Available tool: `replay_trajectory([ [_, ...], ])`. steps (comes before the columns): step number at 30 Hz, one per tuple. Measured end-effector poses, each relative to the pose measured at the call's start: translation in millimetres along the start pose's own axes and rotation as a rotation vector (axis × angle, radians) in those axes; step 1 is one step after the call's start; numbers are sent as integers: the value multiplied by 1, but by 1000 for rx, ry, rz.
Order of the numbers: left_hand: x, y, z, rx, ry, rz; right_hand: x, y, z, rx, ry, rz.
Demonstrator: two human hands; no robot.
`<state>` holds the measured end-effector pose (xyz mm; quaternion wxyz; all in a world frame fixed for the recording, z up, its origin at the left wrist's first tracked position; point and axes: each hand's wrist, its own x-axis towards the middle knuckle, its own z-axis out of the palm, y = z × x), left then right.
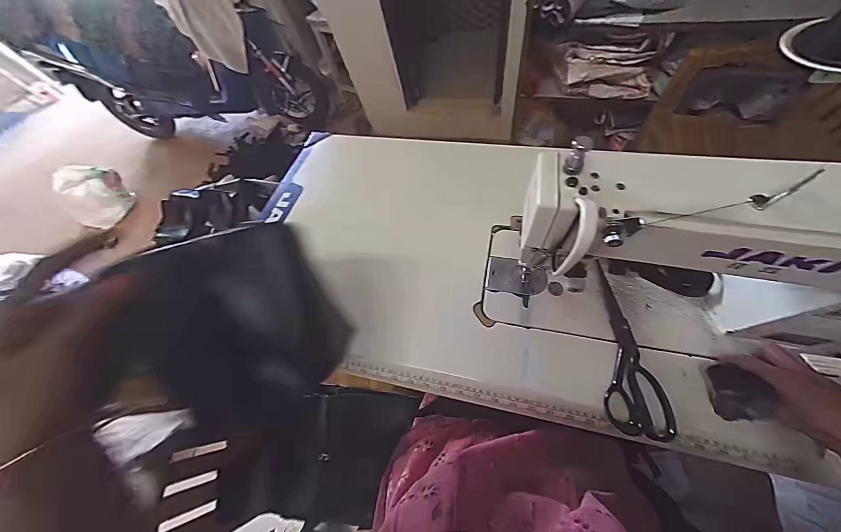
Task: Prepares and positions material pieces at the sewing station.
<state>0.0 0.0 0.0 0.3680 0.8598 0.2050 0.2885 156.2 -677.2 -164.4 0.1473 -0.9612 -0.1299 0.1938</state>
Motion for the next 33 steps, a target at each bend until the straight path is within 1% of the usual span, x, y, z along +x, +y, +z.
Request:
replay_trajectory([
  [1, 6, -11, 36, 69, -190, 53, -4, 1, 0, 17, 18, 9],
  [2, 12, -23, 76, 145, -340, 128, -9, -4, 1, 58, 59, 8],
  [3, 15, -31, 120, 213, -456, 194, -16, -13, 2, 110, 122, -6],
  [5, 7, -57, 203, 361, -578, 223, -26, -42, 12, 212, 276, -59],
  [6, 1, -66, 231, 421, -605, 206, -30, -62, 20, 276, 349, -91],
  [7, -2, -69, 248, 477, -615, 200, -31, -85, 29, 338, 409, -124],
  [8, -1, -66, 254, 512, -655, 194, -27, -108, 41, 379, 473, -200],
  [9, 0, -62, 252, 532, -731, 187, -21, -129, 56, 402, 520, -303],
  [12, 5, -68, 230, 533, -914, 241, 8, -197, 98, 383, 537, -584],
  [14, 11, -67, 216, 550, -957, 265, 36, -237, 111, 291, 574, -699],
  [16, 7, -43, 211, 552, -906, 284, 73, -261, 114, 186, 623, -742],
  [17, -2, -27, 216, 525, -841, 311, 94, -267, 111, 149, 613, -737],
  [19, -26, 0, 241, 425, -715, 354, 134, -273, 102, 88, 518, -695],
  [20, -37, 9, 257, 387, -691, 339, 153, -276, 99, 68, 474, -672],
  [21, -45, 13, 272, 386, -723, 303, 167, -277, 98, 55, 454, -659],
  [22, -49, 14, 284, 422, -799, 263, 173, -278, 95, 47, 424, -650],
  [23, -49, 15, 290, 477, -880, 236, 170, -278, 94, 34, 400, -652],
  [24, -49, 13, 293, 501, -920, 229, 159, -276, 96, 32, 383, -672],
  [27, -46, 11, 291, 491, -975, 228, 99, -268, 117, 43, 401, -769],
  [28, -43, 11, 288, 442, -975, 214, 78, -265, 125, 60, 411, -806],
  [29, -41, 10, 284, 334, -926, 196, 60, -262, 132, 87, 416, -846],
  [30, -40, 7, 280, 184, -783, 199, 46, -260, 137, 111, 429, -881],
  [31, -39, 2, 276, 65, -581, 213, 39, -260, 139, 121, 460, -911],
  [32, -35, -4, 273, 2, -358, 245, 35, -264, 137, 126, 495, -923],
  [33, -32, -11, 270, 1, -206, 244, 36, -271, 134, 130, 518, -924],
])
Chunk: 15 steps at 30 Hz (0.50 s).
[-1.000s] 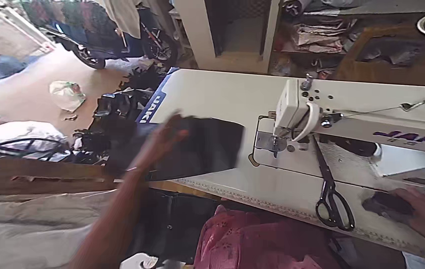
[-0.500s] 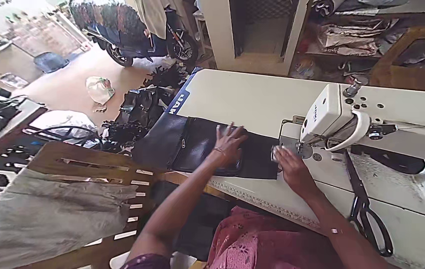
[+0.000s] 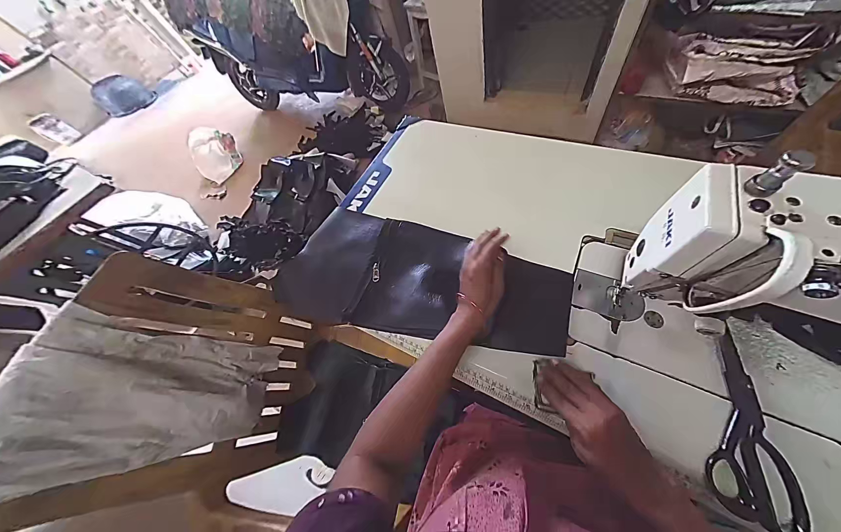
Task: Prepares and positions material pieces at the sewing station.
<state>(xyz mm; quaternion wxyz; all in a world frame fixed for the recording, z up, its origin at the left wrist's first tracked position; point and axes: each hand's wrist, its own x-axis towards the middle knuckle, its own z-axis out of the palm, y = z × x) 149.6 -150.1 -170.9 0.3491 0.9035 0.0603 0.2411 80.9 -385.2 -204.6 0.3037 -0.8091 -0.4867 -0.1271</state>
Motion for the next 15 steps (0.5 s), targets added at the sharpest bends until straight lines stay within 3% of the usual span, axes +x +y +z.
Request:
replay_trajectory([
  [2, -3, -17, 1, 142, 27, -104, 21, -6, 11, -24, 5, -13],
  [7, 2, -22, 11, 390, -242, -249, 56, -27, 66, -275, -43, -7],
  [12, 6, -25, 9, 357, -282, -200, 21, -2, 23, -364, -79, 127],
  [15, 3, -30, 13, 222, -258, 60, -3, 28, -24, -310, -112, 270],
])
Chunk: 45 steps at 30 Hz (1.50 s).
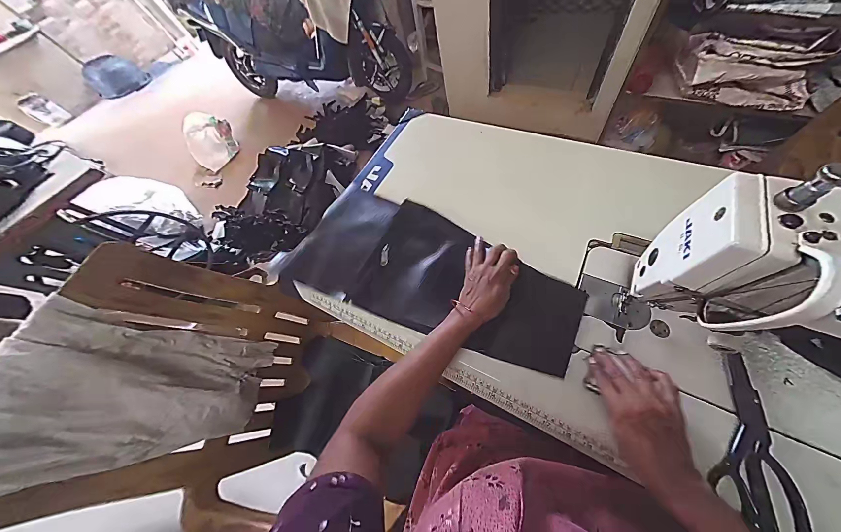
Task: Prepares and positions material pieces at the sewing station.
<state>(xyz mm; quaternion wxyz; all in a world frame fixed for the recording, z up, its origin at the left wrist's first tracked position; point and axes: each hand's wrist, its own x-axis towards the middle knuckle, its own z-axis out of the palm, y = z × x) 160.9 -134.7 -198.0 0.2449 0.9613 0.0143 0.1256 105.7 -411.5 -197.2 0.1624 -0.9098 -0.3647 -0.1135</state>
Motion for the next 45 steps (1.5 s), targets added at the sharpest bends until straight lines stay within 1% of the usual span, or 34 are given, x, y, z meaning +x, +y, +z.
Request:
replay_trajectory([
  [1, 2, -1, 3, -37, -20, 151, 1, 13, -7, 57, 17, 10],
  [2, 5, -1, 5, -76, -83, 309, 6, 20, -9, 110, 48, -19],
  [3, 10, 1, 9, -113, -160, 465, 13, 22, -5, 159, 76, -74],
  [5, 28, 8, 18, -138, -280, 737, 35, 21, 16, 210, 93, -198],
  [7, 45, 14, 26, -128, -331, 900, 52, 25, 39, 218, 119, -239],
  [8, 52, 14, 28, -122, -343, 926, 54, 27, 44, 233, 127, -222],
  [10, 56, 14, 29, -106, -384, 901, 43, 26, 44, 301, 122, -170],
  [13, 55, 14, 31, -32, -416, 771, 1, 8, 31, 330, 47, -137],
  [14, 53, 20, 31, -17, -415, 687, -16, 0, 24, 310, 26, -151],
  [16, 42, 44, 27, -18, -437, 425, -44, -12, 3, 350, -67, -199],
  [17, 34, 56, 23, -56, -431, 287, -52, -16, -9, 439, -117, -224],
  [18, 23, 65, 21, -119, -397, 188, -54, -16, -20, 571, -157, -232],
  [19, 8, 70, 20, -182, -337, 136, -53, -13, -28, 712, -166, -203],
  [20, -10, 71, 18, -222, -289, 120, -48, -9, -30, 781, -120, -150],
  [21, -30, 70, 15, -238, -248, 137, -39, -5, -31, 770, -48, -86],
  [22, -51, 68, 10, -240, -219, 166, -26, -1, -28, 687, 41, -44],
  [24, -89, 62, 1, -209, -184, 209, 2, 1, -9, 483, 154, -38],
  [25, -103, 59, -2, -187, -167, 224, 11, -2, 4, 414, 172, -47],
  [27, -121, 54, -7, -208, -141, 204, 16, -13, 26, 366, 174, -66],
  [29, -129, 54, -4, -266, -23, 141, 11, -27, 39, 342, 168, -102],
  [32, -131, 63, -2, -414, 149, -38, -7, -51, 44, 296, 136, -177],
  [34, -130, 65, 2, -426, 221, -73, -12, -56, 42, 251, 132, -185],
  [36, -132, 65, 1, -398, 197, -47, -5, -52, 39, 231, 116, -188],
  [40, -139, 59, 0, -282, 85, 111, 37, -28, 43, 260, 86, -153],
  [43, -138, 59, -11, -270, 21, 109, 81, -4, 48, 254, 61, -93],
  [45, -137, 59, -21, -302, -28, 76, 109, 11, 50, 238, 31, -41],
])
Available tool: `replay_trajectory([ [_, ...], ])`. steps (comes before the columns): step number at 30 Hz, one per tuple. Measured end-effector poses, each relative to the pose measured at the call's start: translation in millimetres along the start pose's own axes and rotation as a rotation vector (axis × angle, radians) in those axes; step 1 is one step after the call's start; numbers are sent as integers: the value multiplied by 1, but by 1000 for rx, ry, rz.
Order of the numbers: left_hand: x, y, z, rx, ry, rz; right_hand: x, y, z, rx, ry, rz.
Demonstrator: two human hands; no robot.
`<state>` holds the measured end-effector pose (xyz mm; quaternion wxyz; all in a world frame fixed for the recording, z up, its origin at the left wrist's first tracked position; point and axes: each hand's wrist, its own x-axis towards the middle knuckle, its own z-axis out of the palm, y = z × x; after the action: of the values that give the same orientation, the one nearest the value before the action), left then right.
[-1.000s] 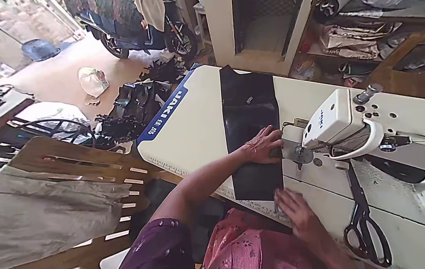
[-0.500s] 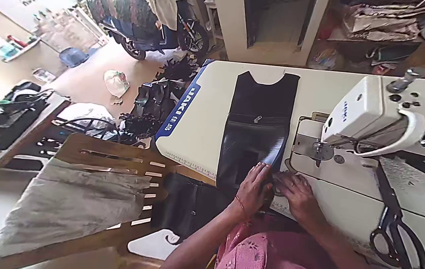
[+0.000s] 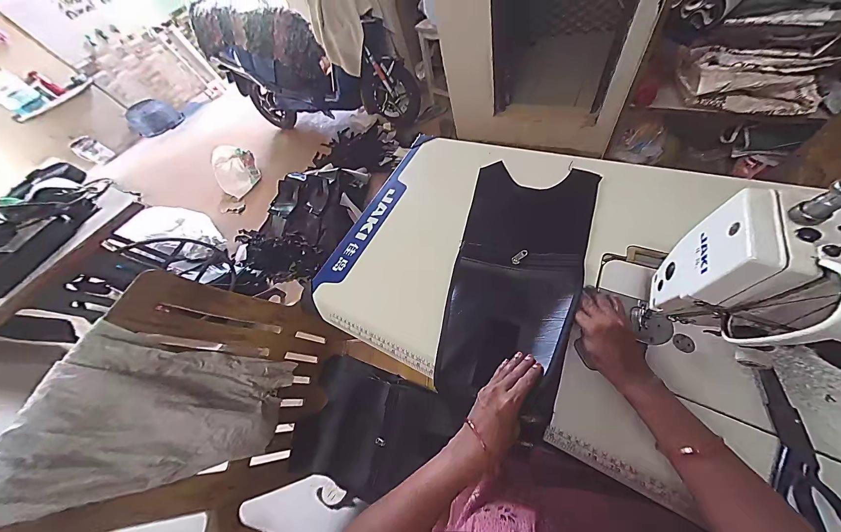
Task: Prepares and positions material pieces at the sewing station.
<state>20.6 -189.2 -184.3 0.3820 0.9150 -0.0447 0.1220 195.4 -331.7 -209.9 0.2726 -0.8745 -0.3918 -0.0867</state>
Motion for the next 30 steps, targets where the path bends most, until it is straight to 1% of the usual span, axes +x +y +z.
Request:
replay_trajectory([
  [4, -10, -8, -31, -110, -127, -21, 43, 19, -2, 1, -102, 117],
  [8, -30, -31, -67, -222, -292, 31, 74, 29, 11, -12, -141, 126],
  [12, -68, -55, -103, -361, -379, 37, 100, 37, 24, 12, -68, 130],
  [15, -102, -70, -142, -471, -436, -47, 126, 44, 26, 8, -80, 196],
  [17, -122, -82, -162, -534, -369, -86, 141, 45, 28, 15, -78, 229],
  [19, -129, -89, -168, -516, -202, -120, 149, 46, 27, 44, -47, 254],
  [20, -125, -88, -162, -454, -90, -162, 148, 42, 24, 59, -25, 256],
  [21, -113, -83, -149, -368, 30, -213, 142, 36, 21, 73, 4, 229],
  [22, -96, -74, -127, -288, 137, -249, 132, 27, 20, 72, 19, 182],
  [23, -76, -63, -100, -240, 190, -251, 116, 15, 18, 61, 0, 138],
  [24, -56, -51, -73, -238, 175, -204, 97, 2, 14, 48, -47, 107],
  [25, -37, -40, -52, -276, 65, -114, 78, -9, 9, 38, -114, 100],
  [26, -17, -31, -41, -320, -123, -13, 58, -15, 4, 24, -171, 105],
  [28, 29, -11, -48, -311, -572, 122, 17, -16, -7, -8, -182, 96],
  [29, 53, -3, -57, -255, -725, 161, -3, -14, -14, -11, -138, 84],
  [30, 74, 1, -63, -181, -825, 182, -20, -15, -25, 5, -95, 85],
])
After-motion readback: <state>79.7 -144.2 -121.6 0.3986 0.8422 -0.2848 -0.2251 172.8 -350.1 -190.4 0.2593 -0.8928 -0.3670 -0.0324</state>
